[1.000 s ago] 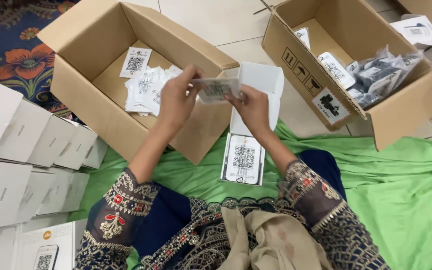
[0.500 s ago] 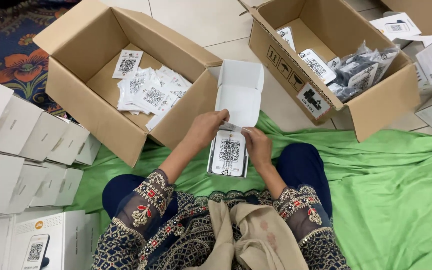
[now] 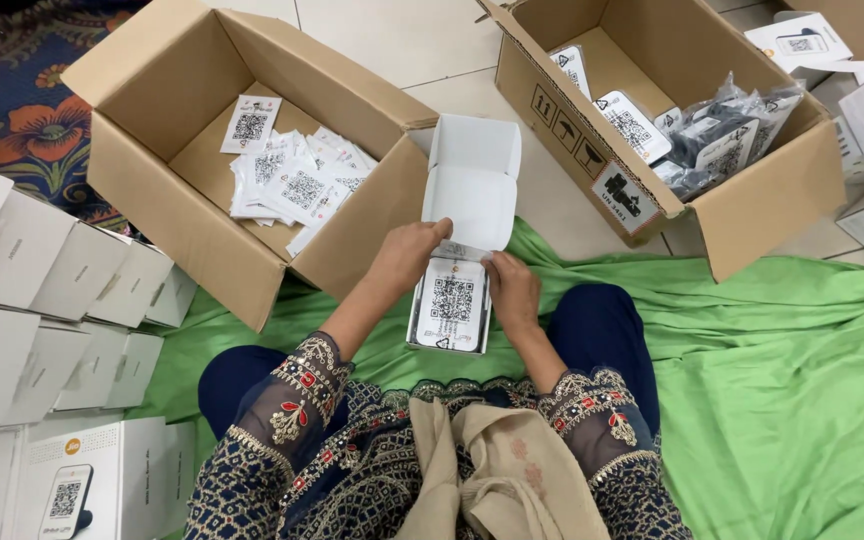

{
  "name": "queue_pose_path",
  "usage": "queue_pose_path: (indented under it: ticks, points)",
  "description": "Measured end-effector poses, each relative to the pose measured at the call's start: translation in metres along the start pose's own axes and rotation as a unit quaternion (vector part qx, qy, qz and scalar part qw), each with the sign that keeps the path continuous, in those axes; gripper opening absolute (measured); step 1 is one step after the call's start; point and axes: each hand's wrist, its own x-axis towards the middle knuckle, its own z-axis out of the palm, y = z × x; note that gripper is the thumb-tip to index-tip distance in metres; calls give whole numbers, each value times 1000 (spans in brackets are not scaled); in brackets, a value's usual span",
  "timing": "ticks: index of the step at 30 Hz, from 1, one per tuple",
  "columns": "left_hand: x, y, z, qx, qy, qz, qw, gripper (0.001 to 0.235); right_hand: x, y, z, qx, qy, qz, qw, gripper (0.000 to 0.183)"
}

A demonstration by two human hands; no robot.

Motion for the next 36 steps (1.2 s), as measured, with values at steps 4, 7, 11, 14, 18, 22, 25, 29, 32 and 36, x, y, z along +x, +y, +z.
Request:
queue_pose_path:
  ticks: [4, 7, 11, 14, 18, 22, 25, 29, 32, 36]
  points:
    - [-3, -3, 14, 72, 12, 30, 997, 22, 1, -6, 0, -32, 6, -3, 999, 10]
    - [1, 0, 22, 119, -3, 13, 993, 25, 7, -32, -16, 43, -6, 57, 997, 21]
    - [7, 4, 29, 121, -22, 14, 992, 16, 3, -15, -8, 16, 27, 47, 998, 12]
    - [13, 10, 28, 112, -16, 28, 993, 14, 2, -9, -7, 4, 24, 38, 999, 9]
    - [15, 7, 23, 64, 22, 29, 997, 14, 2, -8, -7, -15, 33, 29, 999, 8]
    - [8, -2, 25, 86, -22, -4, 996, 12, 4, -14, -11, -44, 30, -14, 998, 13]
    - [8, -2, 26, 92, -23, 5, 996, 16, 3, -14, -11, -21, 24, -1, 999, 19]
    - [18, 2, 21, 95, -29, 6, 995, 17, 4, -16, -14, -28, 19, -5, 999, 15]
    - [18, 7, 10, 72, -6, 2, 997, 12, 3, -18, -15, -46, 44, -28, 998, 14]
    - [13, 1, 15, 60, -36, -20, 997, 11, 4, -18, -12, -43, 33, -32, 998, 14]
